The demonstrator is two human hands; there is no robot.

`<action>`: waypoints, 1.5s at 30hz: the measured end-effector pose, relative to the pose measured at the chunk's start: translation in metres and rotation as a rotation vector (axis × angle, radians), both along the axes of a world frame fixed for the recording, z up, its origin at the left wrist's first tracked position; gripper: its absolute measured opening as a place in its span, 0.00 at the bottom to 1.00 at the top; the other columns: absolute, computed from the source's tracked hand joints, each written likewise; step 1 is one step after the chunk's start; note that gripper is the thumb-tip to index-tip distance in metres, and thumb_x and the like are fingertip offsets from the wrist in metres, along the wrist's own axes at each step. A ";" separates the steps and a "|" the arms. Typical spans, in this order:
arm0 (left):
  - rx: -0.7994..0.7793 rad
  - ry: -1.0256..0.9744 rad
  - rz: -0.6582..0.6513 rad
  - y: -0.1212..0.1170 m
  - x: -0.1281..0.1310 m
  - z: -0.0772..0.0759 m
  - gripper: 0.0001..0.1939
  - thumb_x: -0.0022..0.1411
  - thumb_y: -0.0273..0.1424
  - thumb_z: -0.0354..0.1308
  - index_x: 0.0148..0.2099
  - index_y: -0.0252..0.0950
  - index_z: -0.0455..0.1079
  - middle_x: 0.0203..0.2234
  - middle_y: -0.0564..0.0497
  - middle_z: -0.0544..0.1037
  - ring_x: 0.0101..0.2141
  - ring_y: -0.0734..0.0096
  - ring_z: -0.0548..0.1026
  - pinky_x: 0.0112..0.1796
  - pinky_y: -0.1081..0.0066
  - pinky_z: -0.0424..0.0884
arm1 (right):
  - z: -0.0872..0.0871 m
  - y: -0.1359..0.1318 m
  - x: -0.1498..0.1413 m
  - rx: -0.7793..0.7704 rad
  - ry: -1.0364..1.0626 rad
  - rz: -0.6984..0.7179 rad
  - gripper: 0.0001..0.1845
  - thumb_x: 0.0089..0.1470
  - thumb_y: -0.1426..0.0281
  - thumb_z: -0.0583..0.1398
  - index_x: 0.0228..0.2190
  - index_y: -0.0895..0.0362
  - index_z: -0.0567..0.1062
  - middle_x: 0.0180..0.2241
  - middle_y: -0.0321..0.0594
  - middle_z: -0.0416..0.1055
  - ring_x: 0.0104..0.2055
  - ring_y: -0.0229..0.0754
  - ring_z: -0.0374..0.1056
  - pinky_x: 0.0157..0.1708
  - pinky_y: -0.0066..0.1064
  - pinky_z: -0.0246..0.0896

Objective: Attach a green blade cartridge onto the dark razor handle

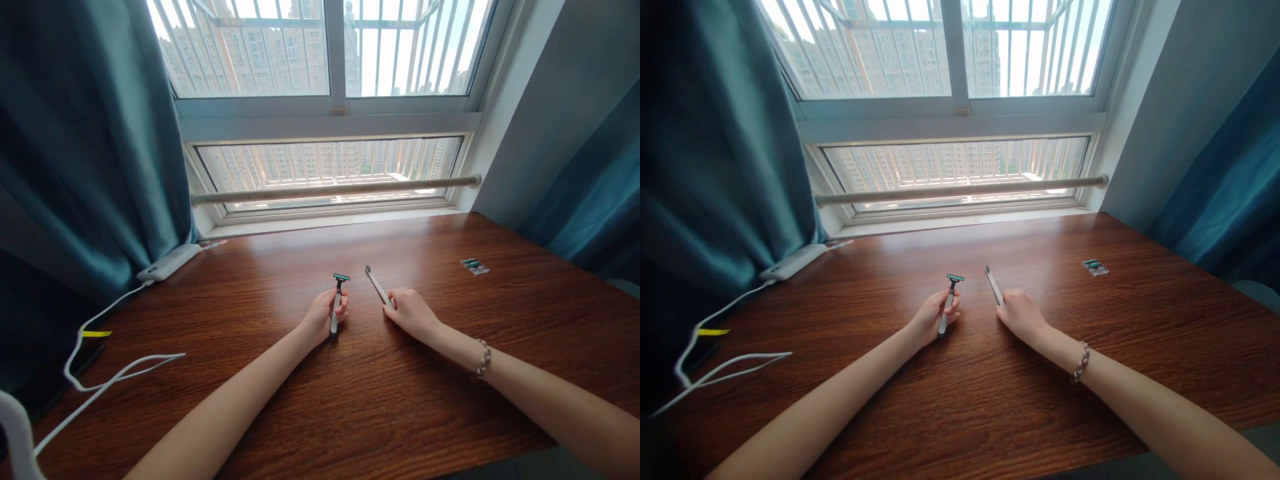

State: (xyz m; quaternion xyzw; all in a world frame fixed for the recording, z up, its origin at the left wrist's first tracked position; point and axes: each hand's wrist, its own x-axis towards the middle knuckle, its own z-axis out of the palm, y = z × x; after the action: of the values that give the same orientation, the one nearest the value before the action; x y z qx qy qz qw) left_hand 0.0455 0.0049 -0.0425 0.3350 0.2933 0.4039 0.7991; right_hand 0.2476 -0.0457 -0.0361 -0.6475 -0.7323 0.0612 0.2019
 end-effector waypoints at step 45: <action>-0.084 0.019 0.015 -0.044 0.087 0.015 0.09 0.58 0.36 0.51 0.37 0.35 0.60 0.35 0.42 0.74 0.33 0.67 0.75 0.41 0.65 0.66 | 0.025 -0.033 0.023 0.134 0.012 -0.029 0.09 0.51 0.71 0.52 0.26 0.57 0.72 0.26 0.39 0.69 0.28 0.38 0.65 0.30 0.26 0.53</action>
State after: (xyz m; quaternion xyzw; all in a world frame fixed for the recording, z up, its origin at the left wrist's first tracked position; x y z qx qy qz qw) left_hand 0.1325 -0.0387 -0.0271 0.3030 0.3202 0.3941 0.8065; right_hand 0.2709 -0.0790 -0.0112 -0.6427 -0.7241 0.0131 0.2501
